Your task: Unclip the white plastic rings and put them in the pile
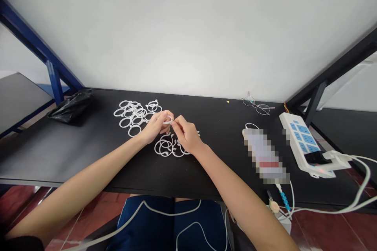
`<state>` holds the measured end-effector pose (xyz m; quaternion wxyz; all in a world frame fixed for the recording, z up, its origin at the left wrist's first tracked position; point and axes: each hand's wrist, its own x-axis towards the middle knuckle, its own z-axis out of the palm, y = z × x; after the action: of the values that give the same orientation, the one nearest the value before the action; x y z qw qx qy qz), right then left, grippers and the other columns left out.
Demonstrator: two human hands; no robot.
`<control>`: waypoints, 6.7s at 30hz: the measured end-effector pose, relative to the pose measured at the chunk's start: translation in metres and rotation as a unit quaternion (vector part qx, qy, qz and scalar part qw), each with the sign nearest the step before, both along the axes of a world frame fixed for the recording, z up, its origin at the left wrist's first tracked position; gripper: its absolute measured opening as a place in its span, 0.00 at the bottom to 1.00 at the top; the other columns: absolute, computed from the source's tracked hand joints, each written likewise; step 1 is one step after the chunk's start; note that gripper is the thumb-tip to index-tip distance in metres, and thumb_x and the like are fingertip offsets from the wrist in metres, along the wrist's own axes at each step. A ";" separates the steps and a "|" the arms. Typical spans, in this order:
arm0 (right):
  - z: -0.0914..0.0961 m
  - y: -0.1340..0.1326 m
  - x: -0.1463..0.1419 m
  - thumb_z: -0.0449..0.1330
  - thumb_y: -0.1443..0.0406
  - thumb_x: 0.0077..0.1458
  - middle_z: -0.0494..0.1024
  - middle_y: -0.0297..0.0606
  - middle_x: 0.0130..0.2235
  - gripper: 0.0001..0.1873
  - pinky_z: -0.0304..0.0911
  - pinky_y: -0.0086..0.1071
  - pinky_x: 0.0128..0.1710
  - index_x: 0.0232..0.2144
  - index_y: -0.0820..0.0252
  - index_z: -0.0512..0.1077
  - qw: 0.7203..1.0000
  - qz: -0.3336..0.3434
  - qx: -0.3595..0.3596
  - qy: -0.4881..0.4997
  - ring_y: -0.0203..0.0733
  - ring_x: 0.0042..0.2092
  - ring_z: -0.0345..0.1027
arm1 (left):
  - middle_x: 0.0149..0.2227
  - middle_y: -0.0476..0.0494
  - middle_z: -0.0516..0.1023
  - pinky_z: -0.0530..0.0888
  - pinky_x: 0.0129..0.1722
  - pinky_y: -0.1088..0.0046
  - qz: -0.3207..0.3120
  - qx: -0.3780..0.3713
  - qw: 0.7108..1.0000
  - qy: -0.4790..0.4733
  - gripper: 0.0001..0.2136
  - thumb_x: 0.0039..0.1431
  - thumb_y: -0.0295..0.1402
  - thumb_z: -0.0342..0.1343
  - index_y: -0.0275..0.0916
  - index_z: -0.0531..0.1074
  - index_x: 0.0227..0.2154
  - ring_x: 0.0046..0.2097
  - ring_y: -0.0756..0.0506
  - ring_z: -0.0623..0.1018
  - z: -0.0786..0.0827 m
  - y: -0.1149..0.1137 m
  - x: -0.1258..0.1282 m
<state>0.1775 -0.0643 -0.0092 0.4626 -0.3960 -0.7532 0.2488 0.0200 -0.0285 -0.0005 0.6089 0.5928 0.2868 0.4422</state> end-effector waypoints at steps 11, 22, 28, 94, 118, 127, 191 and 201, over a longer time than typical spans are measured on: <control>0.000 -0.001 -0.001 0.49 0.57 0.67 0.63 0.26 0.20 0.14 0.58 0.27 0.23 0.30 0.56 0.61 1.000 -0.004 -0.013 0.013 0.33 0.20 0.60 | 0.14 0.61 0.51 0.66 0.20 0.78 -0.003 -0.013 1.000 0.018 0.22 0.56 0.55 0.55 0.38 0.66 0.28 0.16 0.56 0.56 0.004 -0.001 -0.001; -0.001 -0.001 -0.002 0.49 0.58 0.67 0.62 0.26 0.20 0.13 0.57 0.28 0.23 0.30 0.56 0.61 1.000 -0.001 -0.018 0.025 0.33 0.20 0.60 | 0.13 0.62 0.51 0.66 0.21 0.78 -0.026 -0.022 0.999 0.012 0.21 0.57 0.54 0.55 0.38 0.66 0.28 0.15 0.57 0.55 0.006 -0.002 -0.002; -0.001 -0.002 -0.003 0.49 0.59 0.67 0.62 0.26 0.20 0.14 0.57 0.28 0.23 0.29 0.56 0.60 0.999 -0.002 -0.018 0.029 0.33 0.20 0.59 | 0.14 0.62 0.51 0.66 0.21 0.78 -0.033 -0.030 0.999 0.003 0.21 0.57 0.54 0.55 0.38 0.66 0.29 0.15 0.56 0.54 0.005 -0.002 -0.002; -0.001 0.000 0.001 0.47 0.58 0.67 0.63 0.26 0.20 0.14 0.53 0.28 0.23 0.30 0.55 0.59 0.999 -0.044 0.024 0.011 0.32 0.20 0.57 | 0.15 0.58 0.57 0.68 0.20 0.77 -0.031 0.019 0.997 0.068 0.20 0.61 0.51 0.51 0.37 0.68 0.28 0.17 0.55 0.59 -0.001 -0.005 0.002; 0.011 -0.003 -0.006 0.67 0.55 0.52 0.77 0.38 0.37 0.15 0.67 0.36 0.40 0.37 0.56 0.73 0.989 0.073 0.009 -0.125 0.44 0.41 0.68 | 0.14 0.58 0.52 0.60 0.16 0.80 0.109 -0.170 0.975 -0.092 0.28 0.59 0.62 0.42 0.39 0.63 0.25 0.16 0.54 0.55 -0.002 0.001 0.003; 0.009 -0.004 -0.008 0.70 0.56 0.48 0.77 0.43 0.48 0.22 0.67 0.43 0.49 0.45 0.56 0.77 0.974 0.145 -0.003 -0.175 0.48 0.49 0.69 | 0.13 0.60 0.49 0.58 0.18 0.78 0.186 -0.293 0.914 -0.211 0.30 0.55 0.67 0.38 0.41 0.57 0.26 0.16 0.54 0.52 0.002 0.006 -0.004; 0.000 0.006 -0.004 0.56 0.74 0.60 0.75 0.36 0.32 0.09 0.63 0.35 0.38 0.33 0.58 0.72 0.985 0.035 -0.001 -0.167 0.41 0.36 0.66 | 0.16 0.59 0.53 0.59 0.19 0.78 0.134 -0.347 0.910 -0.187 0.12 0.68 0.36 0.40 0.37 0.64 0.33 0.16 0.54 0.55 0.001 0.009 -0.002; 0.000 0.005 -0.003 0.51 0.73 0.63 0.71 0.36 0.35 0.09 0.62 0.33 0.37 0.36 0.57 0.69 0.990 0.024 0.010 -0.140 0.39 0.35 0.66 | 0.16 0.58 0.53 0.60 0.18 0.79 0.126 -0.348 0.910 -0.187 0.12 0.67 0.36 0.41 0.37 0.65 0.32 0.16 0.54 0.56 -0.001 0.009 -0.003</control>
<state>0.1743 -0.0591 -0.0090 0.3510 -0.4041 -0.8220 0.1942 0.0174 -0.0198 -0.0013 0.7583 0.2090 0.3754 0.4903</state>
